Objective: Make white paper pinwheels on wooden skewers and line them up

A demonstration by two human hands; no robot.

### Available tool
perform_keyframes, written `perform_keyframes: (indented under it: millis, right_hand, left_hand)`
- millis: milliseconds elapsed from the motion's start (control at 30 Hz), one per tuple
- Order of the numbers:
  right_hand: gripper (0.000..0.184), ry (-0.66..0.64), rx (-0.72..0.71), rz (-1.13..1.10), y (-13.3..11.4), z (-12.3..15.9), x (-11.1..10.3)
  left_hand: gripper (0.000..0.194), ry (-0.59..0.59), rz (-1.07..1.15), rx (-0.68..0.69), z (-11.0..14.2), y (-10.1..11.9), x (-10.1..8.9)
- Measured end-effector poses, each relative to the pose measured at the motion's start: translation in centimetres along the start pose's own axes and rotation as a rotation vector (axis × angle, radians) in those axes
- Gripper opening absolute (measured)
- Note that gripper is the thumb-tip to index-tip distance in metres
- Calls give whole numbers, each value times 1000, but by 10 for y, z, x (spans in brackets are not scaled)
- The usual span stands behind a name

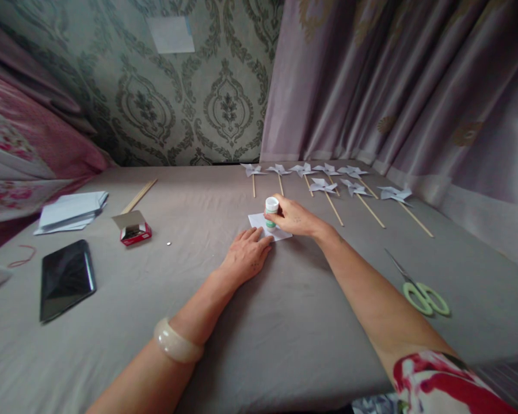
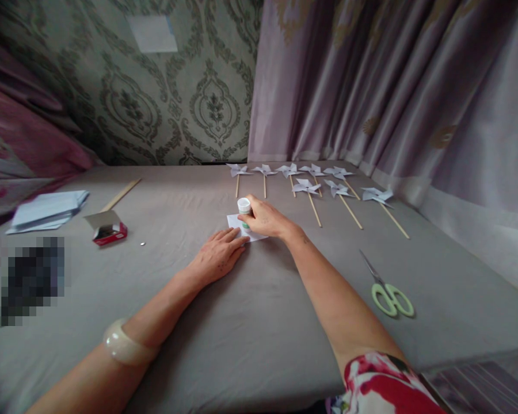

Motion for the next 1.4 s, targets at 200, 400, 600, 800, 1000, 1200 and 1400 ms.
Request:
perform_keyframes:
  millis: [200, 400, 600, 800, 1000, 1200, 1400]
  right_hand:
    - [18, 30, 11, 43, -4, 0, 1]
    - [18, 10, 13, 85, -4, 2, -2]
    - [20, -9, -13, 65, -6, 1, 2]
    - [20, 28, 17, 79, -4, 0, 0]
    - [18, -16, -4, 69, -6, 3, 0]
    - [18, -34, -26, 59, -3, 2, 0]
    - [15, -45, -33, 86, -3, 4, -5]
  left_hand:
    - [35, -6, 0, -19, 1, 0, 1]
    - [35, -13, -9, -26, 0, 1, 1]
    - [34, 4, -7, -23, 1, 1, 0]
    - [34, -26, 8, -24, 1, 2, -1]
    - [35, -37, 7, -41, 1, 2, -2]
    - [35, -20, 24, -30, 1, 1, -1]
    - [33, -11, 46, -23, 1, 1, -1]
Point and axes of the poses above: each hand's wrist, its own z-axis away from the middle knuckle, its own x-axis out of the palm, y = z × x, the point moved 3 cm from there along -z, towards the middle knuckle, and after that the axes turned 11 degrees about -y, right-handed, at the moved point
